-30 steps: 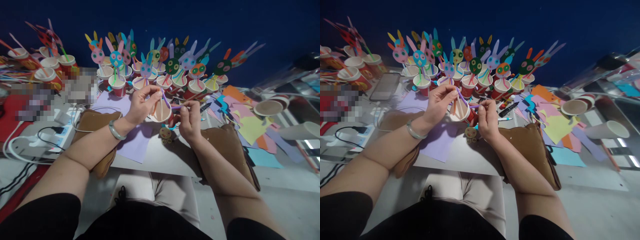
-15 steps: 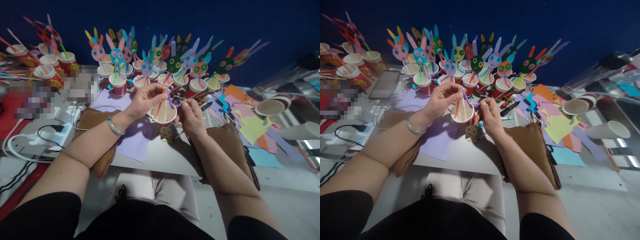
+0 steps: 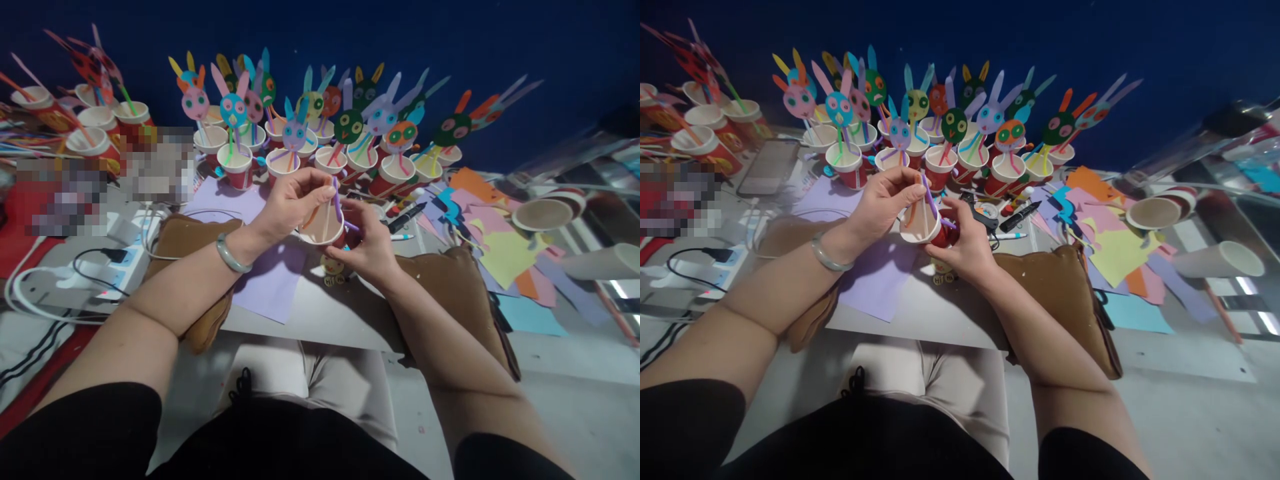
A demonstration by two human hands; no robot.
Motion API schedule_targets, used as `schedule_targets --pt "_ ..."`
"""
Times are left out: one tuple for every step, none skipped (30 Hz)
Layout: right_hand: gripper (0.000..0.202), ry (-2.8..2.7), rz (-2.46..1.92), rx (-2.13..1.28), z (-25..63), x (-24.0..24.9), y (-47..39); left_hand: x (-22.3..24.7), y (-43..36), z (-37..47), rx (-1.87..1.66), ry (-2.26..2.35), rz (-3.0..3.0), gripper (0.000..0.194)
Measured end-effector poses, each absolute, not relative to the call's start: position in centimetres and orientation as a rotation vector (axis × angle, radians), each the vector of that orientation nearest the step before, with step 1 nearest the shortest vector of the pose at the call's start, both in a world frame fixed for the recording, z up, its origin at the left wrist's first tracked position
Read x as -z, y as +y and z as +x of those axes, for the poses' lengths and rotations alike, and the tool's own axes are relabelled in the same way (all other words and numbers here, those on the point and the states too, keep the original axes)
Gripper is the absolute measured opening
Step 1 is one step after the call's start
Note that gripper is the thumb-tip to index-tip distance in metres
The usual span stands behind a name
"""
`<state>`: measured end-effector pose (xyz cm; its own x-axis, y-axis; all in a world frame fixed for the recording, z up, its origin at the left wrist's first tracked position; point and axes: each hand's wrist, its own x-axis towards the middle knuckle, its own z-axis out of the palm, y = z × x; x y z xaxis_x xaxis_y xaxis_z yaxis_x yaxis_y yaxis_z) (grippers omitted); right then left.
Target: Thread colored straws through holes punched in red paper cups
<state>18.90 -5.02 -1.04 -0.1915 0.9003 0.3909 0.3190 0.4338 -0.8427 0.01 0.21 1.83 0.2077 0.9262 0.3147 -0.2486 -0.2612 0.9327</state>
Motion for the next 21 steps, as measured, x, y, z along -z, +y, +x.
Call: schedule_targets --pt "0.064 -1.757 -1.07 -0.755 18.9 0.8 -5.0 -1.8 0.2 0.0 -1.319 0.71 1.358 0.018" --pt "0.055 -1.77 -1.075 -0.755 18.9 0.6 -5.0 -1.8 0.2 0.0 -1.314 0.706 1.357 0.018" --pt "0.049 -1.769 -1.074 -0.766 18.9 0.3 -4.9 -1.7 0.3 0.0 -1.309 0.702 1.352 0.018" --pt "0.044 -1.756 -1.071 -0.788 18.9 0.1 -4.9 -1.7 0.3 -0.1 -1.305 0.696 1.345 0.019" --pt "0.042 -1.736 -1.064 -0.819 18.9 -0.1 -4.8 -1.7 0.4 -0.1 -1.299 0.691 1.336 0.019" --pt "0.042 -1.713 -1.052 -0.852 18.9 -0.2 -4.7 -1.6 0.5 -0.1 -1.294 0.687 1.327 0.02" --pt "0.043 -1.689 -1.041 -0.885 18.9 -0.2 -4.6 -1.6 0.6 -0.1 -1.289 0.682 1.321 0.021" --pt "0.045 -1.659 -1.03 -0.913 19.0 -0.2 -4.5 -1.6 0.6 -0.2 -1.282 0.674 1.317 0.021" --pt "0.047 -1.624 -1.016 -0.939 19.0 -0.1 -4.5 -1.7 0.7 -0.2 -1.274 0.661 1.317 0.021" --pt "0.049 -1.586 -1.002 -0.968 19.1 0.0 -4.4 -1.7 0.7 -0.2 -1.265 0.643 1.319 0.021" --pt "0.051 -1.55 -0.988 -1.0 19.2 0.1 -4.4 -1.8 0.6 -0.2 -1.253 0.623 1.322 0.021" --pt "0.052 -1.521 -0.975 -1.034 19.3 0.1 -4.4 -1.9 0.6 -0.2 -1.239 0.607 1.327 0.02" --pt "0.053 -1.502 -0.964 -1.06 19.3 0.1 -4.4 -2.0 0.5 -0.2 -1.228 0.597 1.331 0.019" --pt "0.054 -1.495 -0.957 -1.071 19.4 0.1 -4.4 -2.1 0.5 -0.2 -1.223 0.597 1.334 0.018" --pt "0.054 -1.504 -0.958 -1.066 19.4 0.0 -4.4 -2.2 0.4 -0.2 -1.227 0.606 1.335 0.017" --pt "0.054 -1.525 -0.965 -1.039 19.4 -0.1 -4.4 -2.3 0.3 -0.2 -1.241 0.623 1.336 0.016" --pt "0.054 -1.556 -0.976 -0.997 19.3 -0.3 -4.5 -2.4 0.2 -0.2 -1.263 0.642 1.338 0.015" --pt "0.053 -1.593 -0.989 -0.948 19.3 -0.4 -4.5 -2.4 0.1 -0.2 -1.288 0.66 1.343 0.014" --pt "0.052 -1.631 -1.0 -0.899 19.2 -0.6 -4.6 -2.4 0.0 -0.1 -1.312 0.672 1.354 0.014" --pt "0.051 -1.665 -1.009 -0.857 19.1 -0.7 -4.7 -2.4 0.0 -0.1 -1.332 0.674 1.371 0.014" --pt "0.05 -1.694 -1.011 -0.824 19.1 -0.8 -4.7 -2.3 -0.1 -0.1 -1.348 0.667 1.392 0.015"
